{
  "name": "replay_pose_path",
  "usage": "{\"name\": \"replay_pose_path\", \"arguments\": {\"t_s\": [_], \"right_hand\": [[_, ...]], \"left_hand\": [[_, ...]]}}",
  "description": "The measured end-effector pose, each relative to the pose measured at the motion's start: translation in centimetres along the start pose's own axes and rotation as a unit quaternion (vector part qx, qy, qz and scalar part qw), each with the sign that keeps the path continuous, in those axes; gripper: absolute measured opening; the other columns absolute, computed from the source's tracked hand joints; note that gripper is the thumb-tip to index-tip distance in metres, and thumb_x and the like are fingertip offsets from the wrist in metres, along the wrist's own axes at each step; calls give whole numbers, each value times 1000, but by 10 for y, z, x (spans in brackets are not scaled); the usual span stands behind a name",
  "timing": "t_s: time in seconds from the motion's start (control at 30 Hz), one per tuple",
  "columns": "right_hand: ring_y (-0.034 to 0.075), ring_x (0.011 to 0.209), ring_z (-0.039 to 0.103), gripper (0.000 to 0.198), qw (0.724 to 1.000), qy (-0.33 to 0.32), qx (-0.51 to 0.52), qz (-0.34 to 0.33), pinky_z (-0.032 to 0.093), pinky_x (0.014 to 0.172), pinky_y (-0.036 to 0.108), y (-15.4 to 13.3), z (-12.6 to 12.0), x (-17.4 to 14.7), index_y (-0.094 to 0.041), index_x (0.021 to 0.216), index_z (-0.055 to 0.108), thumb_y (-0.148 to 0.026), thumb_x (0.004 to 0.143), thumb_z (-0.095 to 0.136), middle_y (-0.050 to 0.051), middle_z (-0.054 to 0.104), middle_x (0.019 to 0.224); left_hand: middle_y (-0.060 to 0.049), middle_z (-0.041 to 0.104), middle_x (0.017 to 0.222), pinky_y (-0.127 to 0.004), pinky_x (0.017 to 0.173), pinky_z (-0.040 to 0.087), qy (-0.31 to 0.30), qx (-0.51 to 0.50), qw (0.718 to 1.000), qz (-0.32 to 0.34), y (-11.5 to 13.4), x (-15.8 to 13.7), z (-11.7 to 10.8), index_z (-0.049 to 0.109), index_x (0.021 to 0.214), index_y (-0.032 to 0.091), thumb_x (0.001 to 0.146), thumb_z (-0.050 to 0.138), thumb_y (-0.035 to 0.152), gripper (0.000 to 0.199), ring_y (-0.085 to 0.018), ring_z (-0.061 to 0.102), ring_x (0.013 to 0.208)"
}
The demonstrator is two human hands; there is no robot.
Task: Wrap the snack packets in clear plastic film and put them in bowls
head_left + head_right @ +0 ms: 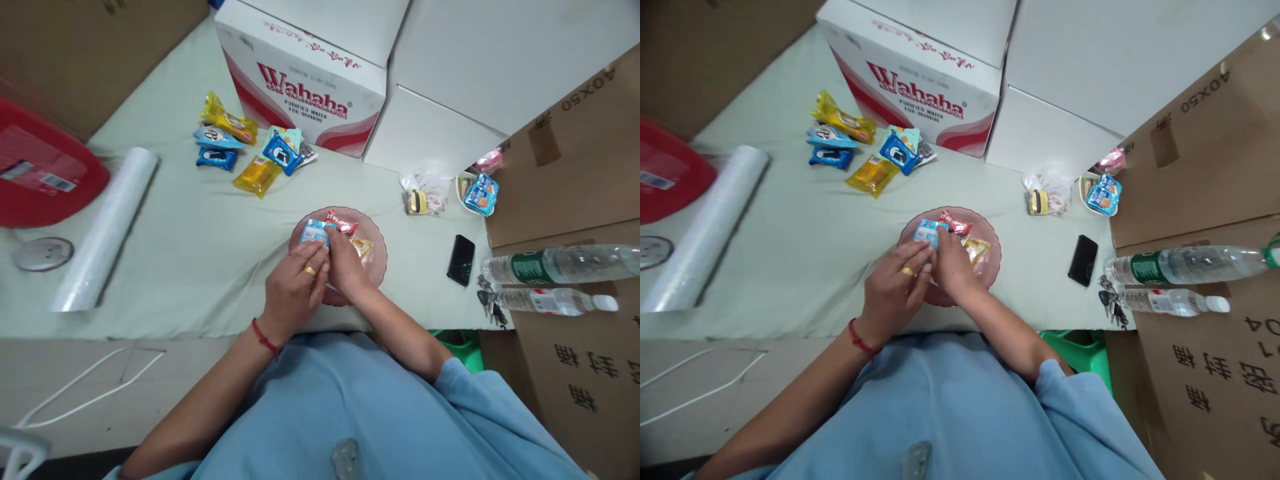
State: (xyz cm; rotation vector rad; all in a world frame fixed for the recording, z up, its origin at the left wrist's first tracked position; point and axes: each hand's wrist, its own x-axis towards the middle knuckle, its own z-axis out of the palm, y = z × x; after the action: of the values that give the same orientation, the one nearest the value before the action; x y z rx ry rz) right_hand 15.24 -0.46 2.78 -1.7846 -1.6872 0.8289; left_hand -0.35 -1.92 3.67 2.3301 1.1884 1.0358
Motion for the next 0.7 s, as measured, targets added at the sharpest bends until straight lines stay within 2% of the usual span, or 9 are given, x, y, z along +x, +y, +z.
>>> {"name": "replay_pose_path", "arguments": {"t_s": [0.1, 0.2, 0.27, 0.33, 0.37, 0.43, 0.53, 0.63, 0.7], "right_hand": [[33, 123, 67, 55, 998, -59, -16, -24, 52, 108, 48, 6, -17, -8, -24, 151, 58, -28, 96, 58, 12, 72, 133], [30, 108, 72, 41, 994, -86, 16, -59, 56, 101, 47, 25, -63, -12, -30, 137, 70, -37, 97, 62, 7, 79, 119], [28, 100, 72, 33, 998, -17, 31, -42, 57, 97, 47, 50, -104, -6, -31, 125, 75, -46, 100, 60, 5, 80, 111], [28, 99, 70, 38, 991, 130, -29, 23, 55, 100, 48, 83, -143, 10, -25, 127, 72, -48, 98, 60, 8, 78, 109], [29, 104, 69, 44, 977, 186, -79, 61, 52, 104, 50, 101, -160, 20, -21, 132, 69, -46, 97, 60, 11, 76, 113], [34, 118, 63, 57, 943, 237, -177, 149, 46, 111, 53, 135, -182, 43, -13, 141, 62, -43, 92, 63, 20, 70, 127], [41, 132, 52, 76, 914, 217, -264, 219, 38, 114, 57, 169, -184, 71, -7, 154, 47, -46, 92, 66, 28, 57, 143], [43, 135, 45, 85, 905, 194, -312, 214, 38, 113, 57, 181, -166, 86, -9, 158, 41, -52, 91, 70, 29, 51, 148], [43, 133, 44, 79, 893, 211, -335, 212, 39, 111, 56, 181, -153, 89, -10, 156, 43, -48, 92, 70, 28, 50, 147]], "left_hand": [[-13, 73, 140, -45, 104, 57, -91, 43, 995, -11, -2, 2, 9, 69, 136, 19, 109, 45, 34, 40, -28, 70, 126], [-15, 72, 142, -48, 104, 54, -146, 88, 985, -1, 0, 2, 11, 72, 133, 16, 108, 46, 33, 40, -30, 67, 132], [-15, 70, 145, -49, 105, 52, -163, 105, 981, 2, 3, 2, 10, 73, 131, 15, 107, 47, 28, 38, -31, 66, 134], [-15, 70, 145, -48, 105, 52, -175, 111, 978, -2, 5, 4, 9, 74, 129, 15, 106, 48, 26, 37, -30, 67, 134], [-14, 70, 145, -48, 104, 52, -179, 111, 978, -3, 6, 4, 9, 75, 129, 15, 105, 49, 25, 36, -30, 67, 134], [-14, 71, 144, -47, 105, 51, -180, 112, 977, -4, 5, 5, 10, 75, 128, 15, 104, 51, 25, 35, -30, 67, 133], [-12, 72, 142, -47, 107, 50, -167, 115, 979, -3, 3, 4, 13, 75, 127, 15, 103, 53, 25, 35, -29, 67, 132], [-10, 73, 142, -47, 109, 49, -150, 116, 982, -3, 2, 1, 15, 75, 127, 16, 102, 53, 24, 34, -29, 68, 132], [-11, 73, 142, -47, 109, 49, -144, 116, 983, -3, 1, 0, 16, 75, 127, 17, 101, 54, 23, 34, -29, 67, 132]]}}
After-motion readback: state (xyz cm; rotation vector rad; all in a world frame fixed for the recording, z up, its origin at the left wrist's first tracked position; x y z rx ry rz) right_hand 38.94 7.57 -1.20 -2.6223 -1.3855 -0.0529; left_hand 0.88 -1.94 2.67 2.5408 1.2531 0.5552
